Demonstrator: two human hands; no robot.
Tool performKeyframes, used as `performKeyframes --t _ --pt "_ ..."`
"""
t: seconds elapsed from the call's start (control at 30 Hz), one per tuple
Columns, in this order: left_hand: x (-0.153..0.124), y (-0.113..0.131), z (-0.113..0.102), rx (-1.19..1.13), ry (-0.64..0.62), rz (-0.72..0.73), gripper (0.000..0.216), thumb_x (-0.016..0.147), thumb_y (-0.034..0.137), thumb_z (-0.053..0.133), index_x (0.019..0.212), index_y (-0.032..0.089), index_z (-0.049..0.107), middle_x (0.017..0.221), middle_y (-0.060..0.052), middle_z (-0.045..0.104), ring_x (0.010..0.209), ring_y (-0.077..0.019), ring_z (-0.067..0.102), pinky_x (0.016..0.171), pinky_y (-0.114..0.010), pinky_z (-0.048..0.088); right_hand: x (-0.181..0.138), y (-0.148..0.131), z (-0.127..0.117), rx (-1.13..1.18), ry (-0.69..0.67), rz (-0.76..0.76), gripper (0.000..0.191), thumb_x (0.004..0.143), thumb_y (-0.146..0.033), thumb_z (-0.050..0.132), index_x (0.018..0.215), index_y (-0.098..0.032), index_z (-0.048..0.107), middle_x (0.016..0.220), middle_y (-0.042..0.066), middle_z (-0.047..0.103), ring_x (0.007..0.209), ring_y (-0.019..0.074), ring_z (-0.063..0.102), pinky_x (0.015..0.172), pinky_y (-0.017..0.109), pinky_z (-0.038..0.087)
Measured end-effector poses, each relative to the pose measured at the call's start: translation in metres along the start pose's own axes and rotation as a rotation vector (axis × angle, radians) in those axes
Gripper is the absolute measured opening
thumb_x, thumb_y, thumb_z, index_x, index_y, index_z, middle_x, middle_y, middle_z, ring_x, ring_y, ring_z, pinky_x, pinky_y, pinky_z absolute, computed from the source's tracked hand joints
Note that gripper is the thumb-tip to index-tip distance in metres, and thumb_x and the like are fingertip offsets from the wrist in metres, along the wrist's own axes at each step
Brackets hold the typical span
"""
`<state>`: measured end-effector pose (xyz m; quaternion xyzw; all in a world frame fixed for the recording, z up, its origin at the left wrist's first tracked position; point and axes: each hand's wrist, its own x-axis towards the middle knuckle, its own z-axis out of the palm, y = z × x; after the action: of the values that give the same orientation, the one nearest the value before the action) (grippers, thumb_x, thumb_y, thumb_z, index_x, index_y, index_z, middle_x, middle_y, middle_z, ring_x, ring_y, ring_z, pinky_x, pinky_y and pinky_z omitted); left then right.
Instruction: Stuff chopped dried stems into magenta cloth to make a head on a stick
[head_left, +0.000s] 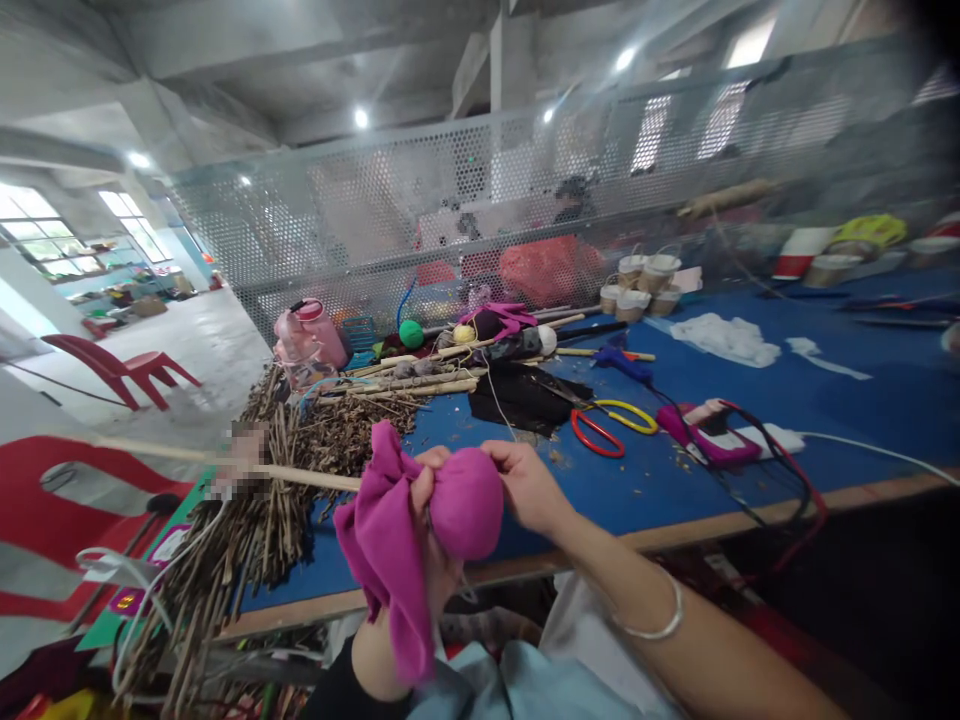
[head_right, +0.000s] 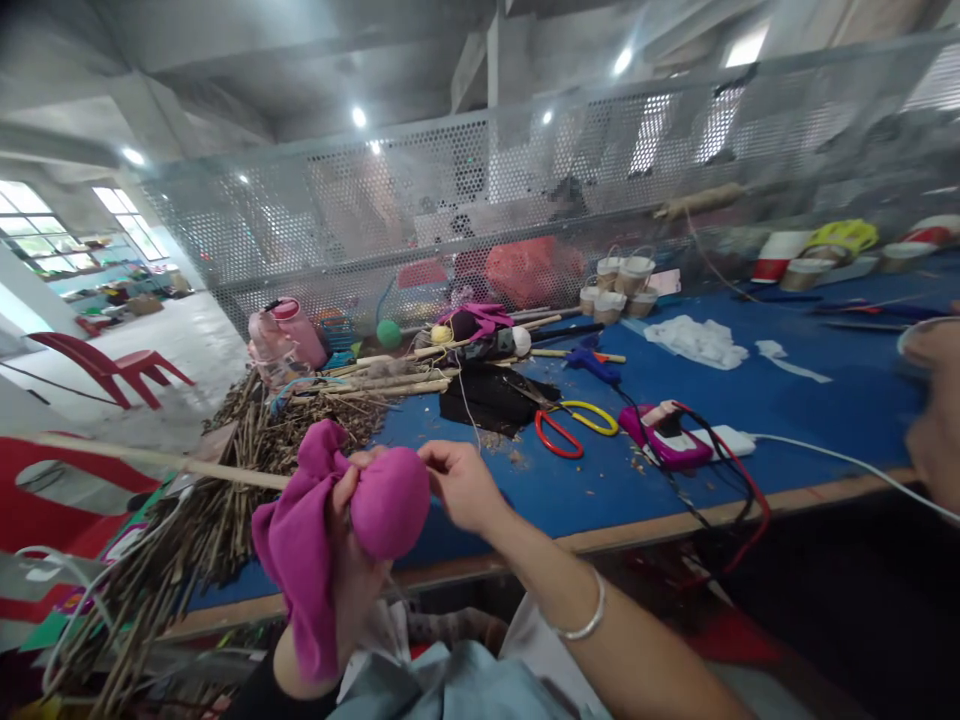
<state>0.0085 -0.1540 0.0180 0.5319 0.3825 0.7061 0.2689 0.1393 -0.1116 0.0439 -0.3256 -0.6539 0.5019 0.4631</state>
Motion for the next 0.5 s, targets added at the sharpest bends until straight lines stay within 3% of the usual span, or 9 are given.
performKeyframes --t 0.1,0.3,0.5 --pt "0.008 0.007 0.000 0.005 -0.001 -0.024 0.030 0.085 0.047 0.052 0.104 0.025 0.060 0.103 -0.006 0.063 0.098 -0.0219 0.061 0.092 -0.042 0.047 -0.019 0.013 0.019 -0.254 0.126 -0.156 0.016 0.081 -0.022 0.052 0.070 -0.014 0.061 0.069 0.003 0.062 0.067 0.0158 0.054 0.062 0.027 0.042" --pt "0.024 0.020 -0.007 0.035 -0.044 -0.052 0.035 0.086 0.046 0.053 0.109 0.020 0.058 0.114 -0.010 0.061 0.104 -0.0235 0.057 0.089 -0.046 0.047 -0.054 -0.008 0.022 -0.731 -0.018 -0.258 0.022 0.084 -0.014 0.040 0.077 -0.016 0.061 0.072 0.006 0.064 0.068 0.0167 0.057 0.061 0.026 0.038" --pt "0.021 0.015 0.001 0.029 -0.045 -0.043 0.031 0.089 0.041 0.051 0.110 0.020 0.058 0.116 -0.009 0.058 0.102 -0.0214 0.056 0.086 -0.042 0.048 -0.063 -0.045 0.009 -0.672 -0.191 -0.182 0.024 0.089 -0.018 0.040 0.070 -0.017 0.055 0.064 0.002 0.059 0.058 0.0112 0.051 0.055 0.023 0.032"
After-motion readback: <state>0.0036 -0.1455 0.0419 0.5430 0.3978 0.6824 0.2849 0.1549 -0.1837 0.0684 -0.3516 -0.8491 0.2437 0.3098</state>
